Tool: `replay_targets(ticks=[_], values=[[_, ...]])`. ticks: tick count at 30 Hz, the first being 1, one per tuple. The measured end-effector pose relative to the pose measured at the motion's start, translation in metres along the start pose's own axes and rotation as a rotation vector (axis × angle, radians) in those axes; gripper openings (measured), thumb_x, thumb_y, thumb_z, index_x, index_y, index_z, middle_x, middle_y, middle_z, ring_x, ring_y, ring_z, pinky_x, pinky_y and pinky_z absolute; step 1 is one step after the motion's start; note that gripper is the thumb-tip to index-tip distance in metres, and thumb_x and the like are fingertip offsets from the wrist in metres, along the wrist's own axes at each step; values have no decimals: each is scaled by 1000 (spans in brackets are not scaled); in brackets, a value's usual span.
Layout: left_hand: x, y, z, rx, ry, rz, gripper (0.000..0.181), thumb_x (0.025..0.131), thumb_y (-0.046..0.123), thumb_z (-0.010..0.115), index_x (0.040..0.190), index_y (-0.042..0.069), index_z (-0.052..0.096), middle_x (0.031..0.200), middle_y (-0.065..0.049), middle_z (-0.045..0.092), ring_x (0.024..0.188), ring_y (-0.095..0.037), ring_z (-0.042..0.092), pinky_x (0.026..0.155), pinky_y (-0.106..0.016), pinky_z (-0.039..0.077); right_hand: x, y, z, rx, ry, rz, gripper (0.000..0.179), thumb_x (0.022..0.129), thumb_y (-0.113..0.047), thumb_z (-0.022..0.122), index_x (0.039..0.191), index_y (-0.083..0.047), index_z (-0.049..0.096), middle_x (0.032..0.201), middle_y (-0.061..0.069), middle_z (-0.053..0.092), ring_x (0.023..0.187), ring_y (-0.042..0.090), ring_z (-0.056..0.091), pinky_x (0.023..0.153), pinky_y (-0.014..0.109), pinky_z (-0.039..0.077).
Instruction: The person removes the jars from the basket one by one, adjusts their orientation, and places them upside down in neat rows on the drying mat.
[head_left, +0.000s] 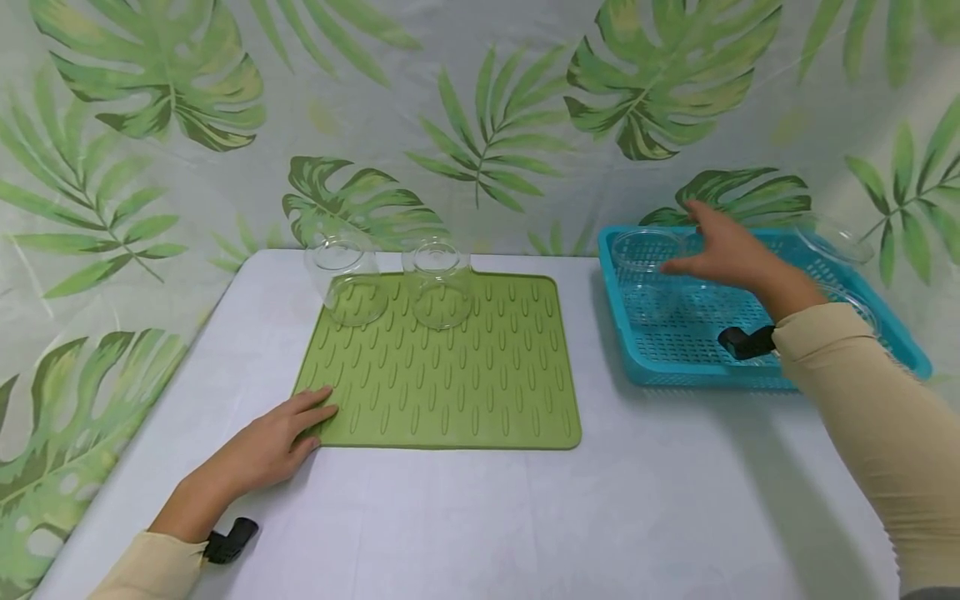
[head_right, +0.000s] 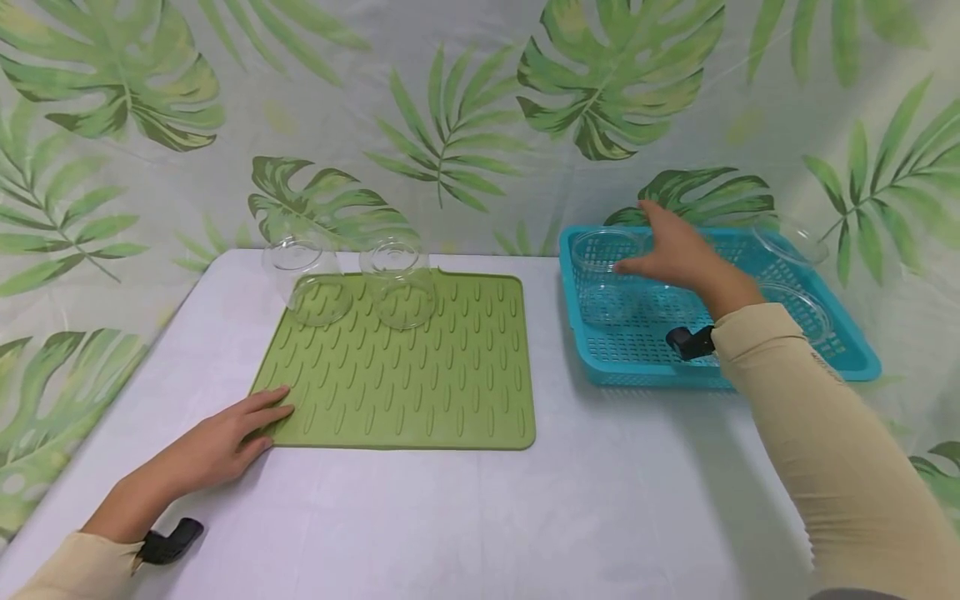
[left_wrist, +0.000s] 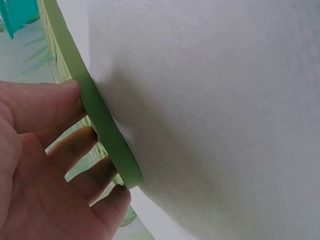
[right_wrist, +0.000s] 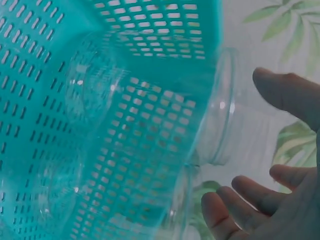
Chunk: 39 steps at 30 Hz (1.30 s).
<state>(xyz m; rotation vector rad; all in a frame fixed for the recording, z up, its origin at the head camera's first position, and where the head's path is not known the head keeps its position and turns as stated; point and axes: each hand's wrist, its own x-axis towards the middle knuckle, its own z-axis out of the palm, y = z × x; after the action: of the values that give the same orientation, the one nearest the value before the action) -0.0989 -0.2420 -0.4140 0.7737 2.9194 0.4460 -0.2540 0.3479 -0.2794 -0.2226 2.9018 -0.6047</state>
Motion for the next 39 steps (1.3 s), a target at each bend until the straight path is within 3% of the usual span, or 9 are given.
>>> replay_targets(ticks=[7, 17, 25, 39], values=[[0, -1, 1, -4, 10, 11, 43, 92, 8, 64, 134, 0, 60, 150, -21, 48, 135, -47, 47, 105, -59, 45, 9, 2, 9, -16, -49, 30, 116, 88, -42, 73, 158, -6, -12, 162, 34, 9, 144, 58, 17, 109, 76, 23], [0, -1, 1, -12, 14, -2, 43, 92, 8, 65, 134, 1, 60, 150, -20, 47, 136, -47, 46, 106, -60, 44, 20, -4, 17, -88, -65, -6, 118, 85, -42, 75, 157, 2, -7, 162, 34, 2, 147, 58, 7, 115, 76, 12], [0, -1, 2, -17, 22, -4, 43, 92, 8, 65, 134, 1, 60, 151, -20, 47, 136, -46, 46, 106, -59, 44, 29, -6, 23, -159, -43, 30, 119, 84, -48, 74, 158, 2, -5, 159, 38, 10, 144, 62, 8, 114, 75, 17], [0, -1, 0, -32, 7, -22, 43, 92, 8, 64, 135, 1, 59, 152, -20, 46, 137, -47, 44, 107, -60, 43, 31, -7, 26, -174, -36, 28, 120, 81, -45, 78, 158, 1, -2, 159, 38, 10, 142, 63, 10, 112, 76, 20]])
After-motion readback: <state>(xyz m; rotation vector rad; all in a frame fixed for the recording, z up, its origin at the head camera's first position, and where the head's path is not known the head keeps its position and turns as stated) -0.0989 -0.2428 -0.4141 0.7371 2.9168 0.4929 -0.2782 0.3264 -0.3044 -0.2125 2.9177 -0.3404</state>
